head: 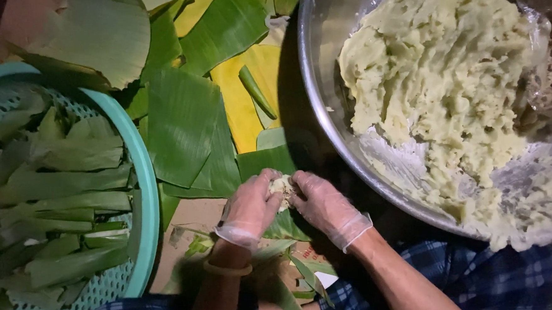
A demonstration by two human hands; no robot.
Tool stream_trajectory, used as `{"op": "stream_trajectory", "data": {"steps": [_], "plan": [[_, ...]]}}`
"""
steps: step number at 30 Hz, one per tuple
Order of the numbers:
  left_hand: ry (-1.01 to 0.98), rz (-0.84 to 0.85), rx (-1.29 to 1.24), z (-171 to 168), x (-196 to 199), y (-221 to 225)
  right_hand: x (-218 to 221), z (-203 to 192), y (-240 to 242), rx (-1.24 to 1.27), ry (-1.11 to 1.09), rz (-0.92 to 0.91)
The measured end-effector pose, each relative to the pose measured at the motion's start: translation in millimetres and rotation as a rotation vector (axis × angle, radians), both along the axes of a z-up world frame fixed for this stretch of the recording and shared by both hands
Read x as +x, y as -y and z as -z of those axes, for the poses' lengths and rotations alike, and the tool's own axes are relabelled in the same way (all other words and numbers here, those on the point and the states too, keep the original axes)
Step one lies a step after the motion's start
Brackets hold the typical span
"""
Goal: Portioning dough and filling into banana leaves and folding them to wrap the food items.
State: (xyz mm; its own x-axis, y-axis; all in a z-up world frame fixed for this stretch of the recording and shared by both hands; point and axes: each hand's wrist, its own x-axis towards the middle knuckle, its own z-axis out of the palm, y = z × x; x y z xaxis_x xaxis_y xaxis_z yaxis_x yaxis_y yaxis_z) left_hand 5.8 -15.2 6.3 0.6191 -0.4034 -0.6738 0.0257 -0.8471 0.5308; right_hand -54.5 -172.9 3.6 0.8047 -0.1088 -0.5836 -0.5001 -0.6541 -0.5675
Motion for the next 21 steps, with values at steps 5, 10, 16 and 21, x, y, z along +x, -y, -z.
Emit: {"op": "stream_trajectory", "data": {"steps": [5,10,16,21], "plan": [[0.021,0.048,0.053,-7,0,3,7,-7,-5,0.106,-0.134,0.199],[0.027,0.031,0.042,-8,-2,4,0,-11,5,0.178,0.059,0.039],[0.023,0.025,0.04,-17,-1,8,-8,21,2,0.046,0.058,0.033],[-0.01,0.041,0.083,-21,1,8,-4,4,2,0.109,-0.078,0.162]]}}
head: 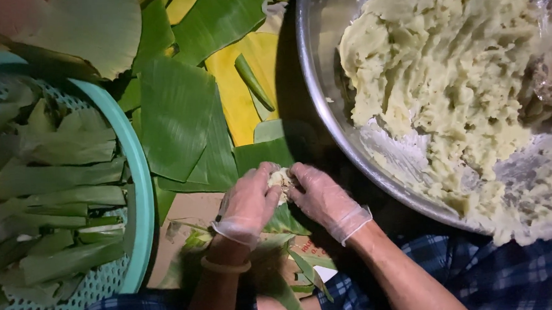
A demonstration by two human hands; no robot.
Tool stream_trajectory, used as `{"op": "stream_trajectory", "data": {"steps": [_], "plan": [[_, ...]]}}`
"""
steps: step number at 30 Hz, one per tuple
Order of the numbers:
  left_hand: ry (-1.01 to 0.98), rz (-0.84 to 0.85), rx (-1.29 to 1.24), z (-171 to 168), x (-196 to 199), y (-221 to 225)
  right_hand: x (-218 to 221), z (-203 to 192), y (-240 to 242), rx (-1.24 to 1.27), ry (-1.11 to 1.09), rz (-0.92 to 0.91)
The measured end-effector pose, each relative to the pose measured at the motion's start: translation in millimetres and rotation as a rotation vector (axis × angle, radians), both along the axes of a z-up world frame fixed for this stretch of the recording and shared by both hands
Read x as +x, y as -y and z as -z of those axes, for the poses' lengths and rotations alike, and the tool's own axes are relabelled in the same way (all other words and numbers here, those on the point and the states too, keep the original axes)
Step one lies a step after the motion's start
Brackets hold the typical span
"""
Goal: Portioning dough and filling into banana leaves and folding them to wrap the food items.
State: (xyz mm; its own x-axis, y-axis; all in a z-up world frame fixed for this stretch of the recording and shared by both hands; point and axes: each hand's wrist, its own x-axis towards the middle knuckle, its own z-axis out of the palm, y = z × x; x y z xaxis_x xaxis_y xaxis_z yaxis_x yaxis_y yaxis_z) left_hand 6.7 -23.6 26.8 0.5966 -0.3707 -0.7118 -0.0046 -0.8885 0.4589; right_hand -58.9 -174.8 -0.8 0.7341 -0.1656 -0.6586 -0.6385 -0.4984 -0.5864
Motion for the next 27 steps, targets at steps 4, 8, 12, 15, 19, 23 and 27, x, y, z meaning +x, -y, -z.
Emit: {"op": "stream_trajectory", "data": {"steps": [4,8,12,15,19,23,27], "plan": [[-0.035,-0.055,0.008,-8,0,4,-4,10,9,-0.003,0.356,-0.228],[0.002,0.053,0.058,-4,2,-1,9,-15,1,0.141,-0.046,0.018],[0.016,0.067,0.049,1,0,0,-5,23,2,-0.09,0.155,-0.148],[0.012,0.001,0.028,6,-1,2,0,14,7,-0.103,0.222,-0.175],[-0.001,0.052,0.071,-1,1,4,2,7,6,0.044,0.061,-0.124],[-0.024,-0.01,0.048,-1,0,4,-2,9,8,-0.026,0.312,-0.223],[-0.012,0.041,0.067,1,0,3,-3,10,8,0.001,0.331,-0.194]]}}
